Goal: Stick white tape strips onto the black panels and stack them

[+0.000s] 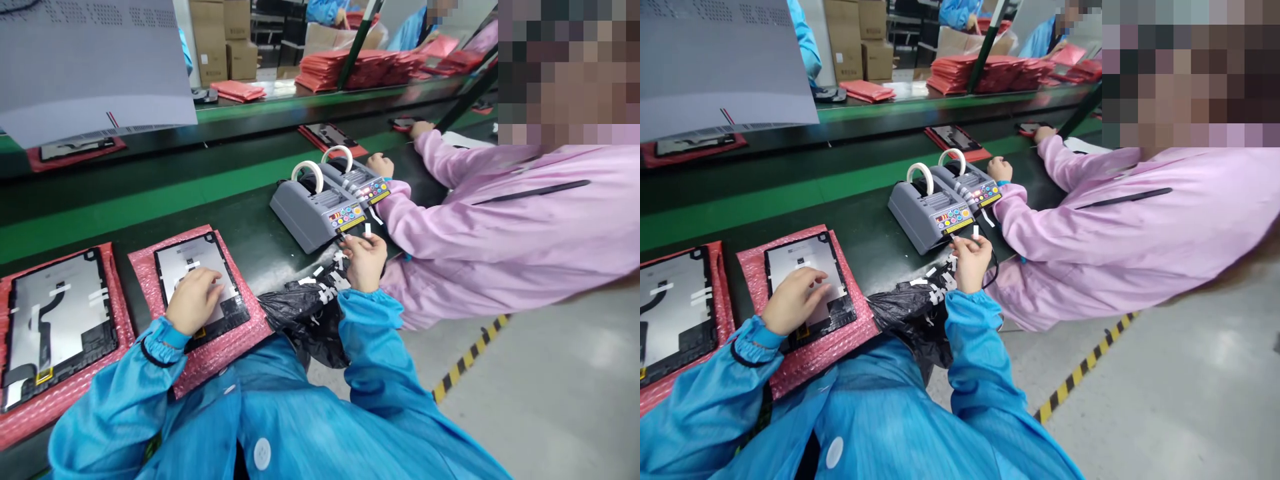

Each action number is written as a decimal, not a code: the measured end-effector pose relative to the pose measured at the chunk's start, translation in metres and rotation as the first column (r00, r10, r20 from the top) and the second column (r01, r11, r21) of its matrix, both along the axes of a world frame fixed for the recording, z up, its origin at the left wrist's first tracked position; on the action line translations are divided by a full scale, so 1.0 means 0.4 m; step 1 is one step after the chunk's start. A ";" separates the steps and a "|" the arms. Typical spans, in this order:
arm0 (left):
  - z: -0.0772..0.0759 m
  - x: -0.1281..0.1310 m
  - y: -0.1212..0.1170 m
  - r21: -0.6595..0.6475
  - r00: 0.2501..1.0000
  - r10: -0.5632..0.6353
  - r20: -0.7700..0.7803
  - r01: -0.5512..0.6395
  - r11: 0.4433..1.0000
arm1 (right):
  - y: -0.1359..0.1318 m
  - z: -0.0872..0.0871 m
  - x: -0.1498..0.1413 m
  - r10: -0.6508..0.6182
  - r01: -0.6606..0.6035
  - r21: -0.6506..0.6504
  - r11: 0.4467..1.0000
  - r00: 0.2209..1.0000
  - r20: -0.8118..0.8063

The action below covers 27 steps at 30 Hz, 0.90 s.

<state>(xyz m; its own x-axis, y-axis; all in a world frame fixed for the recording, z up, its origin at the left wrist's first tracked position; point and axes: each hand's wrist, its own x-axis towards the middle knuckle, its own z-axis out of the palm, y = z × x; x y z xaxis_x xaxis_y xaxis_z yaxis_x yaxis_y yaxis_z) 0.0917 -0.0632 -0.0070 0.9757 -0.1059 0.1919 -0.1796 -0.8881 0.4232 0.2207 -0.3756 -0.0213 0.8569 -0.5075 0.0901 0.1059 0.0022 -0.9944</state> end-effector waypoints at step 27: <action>0.061 0.016 -0.014 -0.449 0.965 0.144 -0.221 -0.231 0.863 | 0.360 0.070 -0.144 0.878 -0.884 -0.020 0.466 0.465 -0.112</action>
<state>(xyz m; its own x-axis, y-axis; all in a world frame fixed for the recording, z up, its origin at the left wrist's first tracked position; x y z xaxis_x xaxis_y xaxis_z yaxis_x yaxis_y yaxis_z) 0.0981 -0.0688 0.0174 0.9899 0.1417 -0.0015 0.0852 -0.5870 0.8051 0.1631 -0.2316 0.0066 0.8507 0.5256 0.0041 0.0132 -0.0136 -0.9998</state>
